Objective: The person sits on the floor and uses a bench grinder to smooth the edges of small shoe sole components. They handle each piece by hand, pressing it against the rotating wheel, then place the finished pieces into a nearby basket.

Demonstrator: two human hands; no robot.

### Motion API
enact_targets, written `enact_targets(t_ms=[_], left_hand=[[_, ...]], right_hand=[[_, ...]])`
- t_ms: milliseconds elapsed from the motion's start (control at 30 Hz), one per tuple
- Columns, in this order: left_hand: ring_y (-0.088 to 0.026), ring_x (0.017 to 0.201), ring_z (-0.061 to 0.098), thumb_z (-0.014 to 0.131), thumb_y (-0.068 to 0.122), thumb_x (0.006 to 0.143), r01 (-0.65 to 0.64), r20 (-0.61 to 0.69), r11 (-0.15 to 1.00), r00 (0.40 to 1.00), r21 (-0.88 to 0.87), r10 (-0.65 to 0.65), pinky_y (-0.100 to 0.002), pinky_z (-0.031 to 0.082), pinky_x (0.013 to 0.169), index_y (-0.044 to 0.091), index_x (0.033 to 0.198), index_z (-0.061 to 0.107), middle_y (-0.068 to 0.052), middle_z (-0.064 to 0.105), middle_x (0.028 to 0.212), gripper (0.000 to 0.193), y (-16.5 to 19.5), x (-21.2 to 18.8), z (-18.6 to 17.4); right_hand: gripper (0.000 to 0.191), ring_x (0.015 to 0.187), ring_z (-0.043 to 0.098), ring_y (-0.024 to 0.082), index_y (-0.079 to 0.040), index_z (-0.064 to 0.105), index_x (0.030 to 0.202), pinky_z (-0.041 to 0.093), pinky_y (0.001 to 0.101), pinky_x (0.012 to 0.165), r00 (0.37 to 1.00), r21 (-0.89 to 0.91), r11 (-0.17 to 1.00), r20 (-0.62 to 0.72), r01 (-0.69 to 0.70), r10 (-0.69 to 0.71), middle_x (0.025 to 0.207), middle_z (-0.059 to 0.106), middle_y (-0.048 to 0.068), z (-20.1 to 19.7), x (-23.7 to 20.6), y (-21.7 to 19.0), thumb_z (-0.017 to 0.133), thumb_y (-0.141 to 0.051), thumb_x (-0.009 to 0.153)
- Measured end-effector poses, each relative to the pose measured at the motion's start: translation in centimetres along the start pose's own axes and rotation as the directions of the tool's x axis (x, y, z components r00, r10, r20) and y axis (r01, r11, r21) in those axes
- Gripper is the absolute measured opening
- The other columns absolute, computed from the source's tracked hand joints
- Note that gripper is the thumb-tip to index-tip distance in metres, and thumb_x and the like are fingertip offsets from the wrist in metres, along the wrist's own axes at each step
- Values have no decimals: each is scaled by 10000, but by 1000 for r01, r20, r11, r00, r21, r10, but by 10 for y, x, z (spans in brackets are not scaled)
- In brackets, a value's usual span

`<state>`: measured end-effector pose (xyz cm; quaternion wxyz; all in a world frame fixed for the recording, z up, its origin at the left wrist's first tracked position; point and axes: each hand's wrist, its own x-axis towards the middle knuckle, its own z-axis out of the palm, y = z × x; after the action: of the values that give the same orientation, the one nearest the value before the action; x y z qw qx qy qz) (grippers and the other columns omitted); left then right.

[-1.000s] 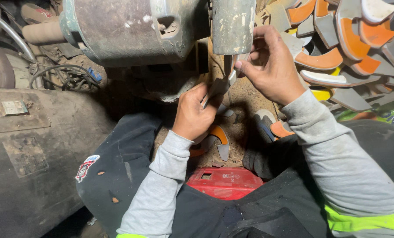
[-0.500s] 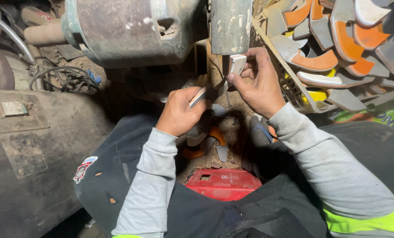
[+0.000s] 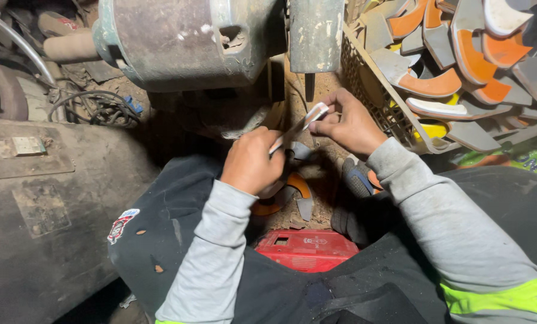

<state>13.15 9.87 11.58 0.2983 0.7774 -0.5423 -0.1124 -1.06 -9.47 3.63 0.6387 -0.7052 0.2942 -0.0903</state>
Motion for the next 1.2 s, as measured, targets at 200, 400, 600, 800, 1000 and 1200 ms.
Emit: enact_targets(t_ms=[200, 400, 600, 800, 1000, 1200], left_hand=[[-366, 887, 619, 663, 35, 731, -50, -200, 987, 976, 155, 81, -468, 541, 729, -14, 1072, 655, -160, 574, 957, 345, 24, -10, 12], [-404, 847, 616, 644, 20, 774, -22, -166, 999, 986, -47, 14, -500, 514, 719, 9, 958, 614, -167, 564, 934, 187, 22, -7, 12], [-384, 798, 638, 658, 34, 833, -43, -187, 931, 982, -361, -27, -430, 520, 687, 5, 987, 663, -175, 612, 860, 157, 20, 3, 14], [-267, 647, 569, 694, 79, 866, 43, -152, 889, 980, -455, -125, -356, 487, 635, 6, 922, 646, -154, 586, 763, 103, 19, 5, 17], [-214, 692, 642, 683, 91, 901, 36, -99, 879, 991, -476, -94, -334, 517, 665, 9, 1012, 701, -152, 666, 830, 139, 8, 4, 5], [-128, 788, 719, 698, 114, 908, 77, -42, 874, 993, -480, -111, -298, 563, 729, 30, 1071, 743, -124, 757, 881, 188, -1, 2, 0]], right_hand=[[499, 1098, 698, 151, 6, 457, 1242, 589, 270, 948, 981, 268, 945, -16, 189, -192, 1122, 650, 63, -12, 8, -5, 765, 29, 850], [488, 959, 616, 127, 19, 522, 1299, 555, 278, 850, 991, -16, 991, 18, 134, -133, 1064, 629, 77, -37, -3, -33, 790, 22, 890], [469, 912, 675, 118, 27, 431, 1288, 571, 250, 790, 971, 41, 971, -35, 237, -236, 1067, 604, 70, -35, -6, -55, 743, -11, 940], [471, 1014, 613, 132, 50, 428, 1348, 602, 279, 875, 888, -42, 890, -64, 453, -455, 1140, 573, 102, -29, -2, -61, 739, 38, 993], [460, 970, 651, 110, 36, 412, 1313, 598, 252, 860, 916, 73, 915, -102, 397, -389, 1119, 591, 89, -16, -4, -52, 727, 16, 978], [456, 928, 642, 105, 25, 409, 1292, 612, 251, 815, 930, 128, 924, -130, 360, -345, 1121, 569, 91, -6, -8, -40, 727, -7, 966]])
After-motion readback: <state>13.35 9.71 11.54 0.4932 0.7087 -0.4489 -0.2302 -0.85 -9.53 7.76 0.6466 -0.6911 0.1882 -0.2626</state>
